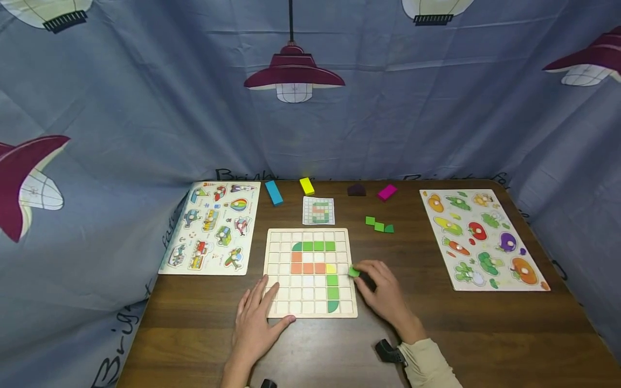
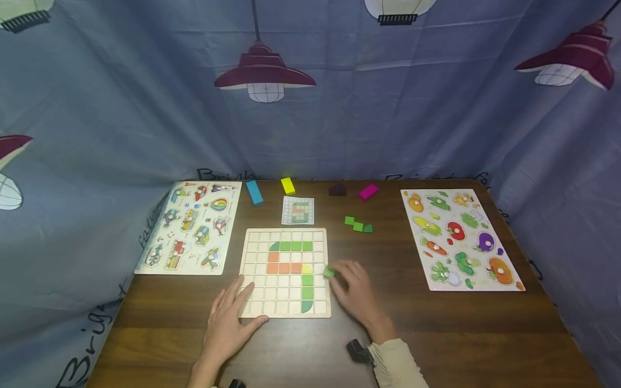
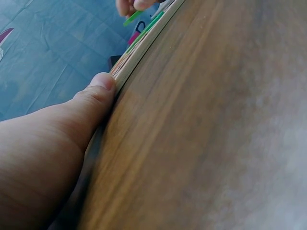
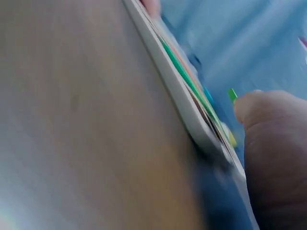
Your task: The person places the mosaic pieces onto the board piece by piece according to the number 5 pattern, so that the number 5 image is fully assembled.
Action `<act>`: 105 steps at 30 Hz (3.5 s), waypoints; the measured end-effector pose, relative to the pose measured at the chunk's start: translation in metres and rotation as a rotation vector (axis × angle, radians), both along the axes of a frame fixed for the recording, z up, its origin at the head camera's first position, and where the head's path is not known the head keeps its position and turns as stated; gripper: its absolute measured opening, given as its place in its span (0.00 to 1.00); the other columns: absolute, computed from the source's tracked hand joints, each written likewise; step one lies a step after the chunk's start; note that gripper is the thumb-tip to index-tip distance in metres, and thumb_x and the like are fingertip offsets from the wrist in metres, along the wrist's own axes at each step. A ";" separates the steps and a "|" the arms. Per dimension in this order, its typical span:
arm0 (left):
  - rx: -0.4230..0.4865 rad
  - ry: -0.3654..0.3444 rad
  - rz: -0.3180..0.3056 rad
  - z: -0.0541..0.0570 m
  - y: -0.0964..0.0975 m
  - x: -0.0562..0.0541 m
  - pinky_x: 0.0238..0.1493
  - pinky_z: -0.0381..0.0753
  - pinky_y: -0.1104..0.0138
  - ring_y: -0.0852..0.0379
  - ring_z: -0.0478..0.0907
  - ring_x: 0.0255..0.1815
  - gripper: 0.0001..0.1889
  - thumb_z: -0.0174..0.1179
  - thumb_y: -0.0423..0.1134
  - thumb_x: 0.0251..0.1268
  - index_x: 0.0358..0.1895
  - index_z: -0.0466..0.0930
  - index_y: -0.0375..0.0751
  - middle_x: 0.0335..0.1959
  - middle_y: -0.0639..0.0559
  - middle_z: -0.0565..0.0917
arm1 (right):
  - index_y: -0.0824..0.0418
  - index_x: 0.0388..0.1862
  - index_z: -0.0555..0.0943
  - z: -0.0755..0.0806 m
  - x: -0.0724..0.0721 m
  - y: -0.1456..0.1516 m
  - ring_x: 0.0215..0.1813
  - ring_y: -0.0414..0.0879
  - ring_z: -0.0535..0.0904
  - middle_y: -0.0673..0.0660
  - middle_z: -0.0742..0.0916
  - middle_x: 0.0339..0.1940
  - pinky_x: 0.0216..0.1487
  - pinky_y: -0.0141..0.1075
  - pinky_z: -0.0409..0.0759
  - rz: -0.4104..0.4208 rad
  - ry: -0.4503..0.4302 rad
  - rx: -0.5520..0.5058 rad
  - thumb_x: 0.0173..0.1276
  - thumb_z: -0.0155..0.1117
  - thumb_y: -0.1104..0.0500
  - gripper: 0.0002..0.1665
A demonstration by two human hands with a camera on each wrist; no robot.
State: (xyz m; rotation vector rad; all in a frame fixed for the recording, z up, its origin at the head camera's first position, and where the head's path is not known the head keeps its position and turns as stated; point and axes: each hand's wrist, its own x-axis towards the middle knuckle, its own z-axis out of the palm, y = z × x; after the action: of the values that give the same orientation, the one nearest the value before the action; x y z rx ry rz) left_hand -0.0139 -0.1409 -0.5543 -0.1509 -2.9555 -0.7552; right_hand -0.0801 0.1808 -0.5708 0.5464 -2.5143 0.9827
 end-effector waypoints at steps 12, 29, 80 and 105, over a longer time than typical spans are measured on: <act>0.003 0.004 0.000 0.000 0.003 0.001 0.80 0.51 0.51 0.46 0.65 0.79 0.46 0.70 0.69 0.52 0.73 0.73 0.50 0.81 0.47 0.62 | 0.45 0.42 0.87 0.002 0.034 -0.047 0.43 0.37 0.76 0.41 0.86 0.49 0.45 0.34 0.70 0.322 0.056 0.099 0.63 0.74 0.57 0.09; -0.008 0.018 -0.009 -0.003 -0.001 0.004 0.80 0.51 0.52 0.46 0.66 0.79 0.46 0.69 0.70 0.52 0.72 0.73 0.51 0.81 0.47 0.62 | 0.42 0.38 0.89 0.000 0.039 -0.054 0.44 0.36 0.74 0.38 0.87 0.46 0.47 0.34 0.66 0.290 0.082 0.128 0.64 0.75 0.52 0.04; -0.017 0.016 -0.006 0.000 -0.001 0.000 0.80 0.52 0.51 0.48 0.64 0.79 0.46 0.68 0.71 0.51 0.72 0.73 0.52 0.81 0.48 0.63 | 0.59 0.47 0.87 -0.008 -0.082 0.049 0.45 0.54 0.74 0.58 0.91 0.48 0.49 0.48 0.69 -0.233 -0.088 0.122 0.66 0.74 0.57 0.12; -0.011 0.010 -0.007 0.000 -0.001 0.000 0.80 0.52 0.49 0.46 0.64 0.79 0.46 0.68 0.71 0.52 0.73 0.73 0.51 0.81 0.47 0.62 | 0.46 0.41 0.84 0.008 0.026 -0.075 0.45 0.37 0.78 0.40 0.87 0.49 0.45 0.33 0.66 0.242 0.049 0.100 0.63 0.76 0.54 0.10</act>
State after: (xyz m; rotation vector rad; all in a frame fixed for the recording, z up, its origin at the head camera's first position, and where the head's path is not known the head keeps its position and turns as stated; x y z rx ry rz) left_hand -0.0140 -0.1420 -0.5542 -0.1653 -2.9512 -0.7372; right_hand -0.0536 0.1058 -0.5624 0.9120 -2.5050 0.9156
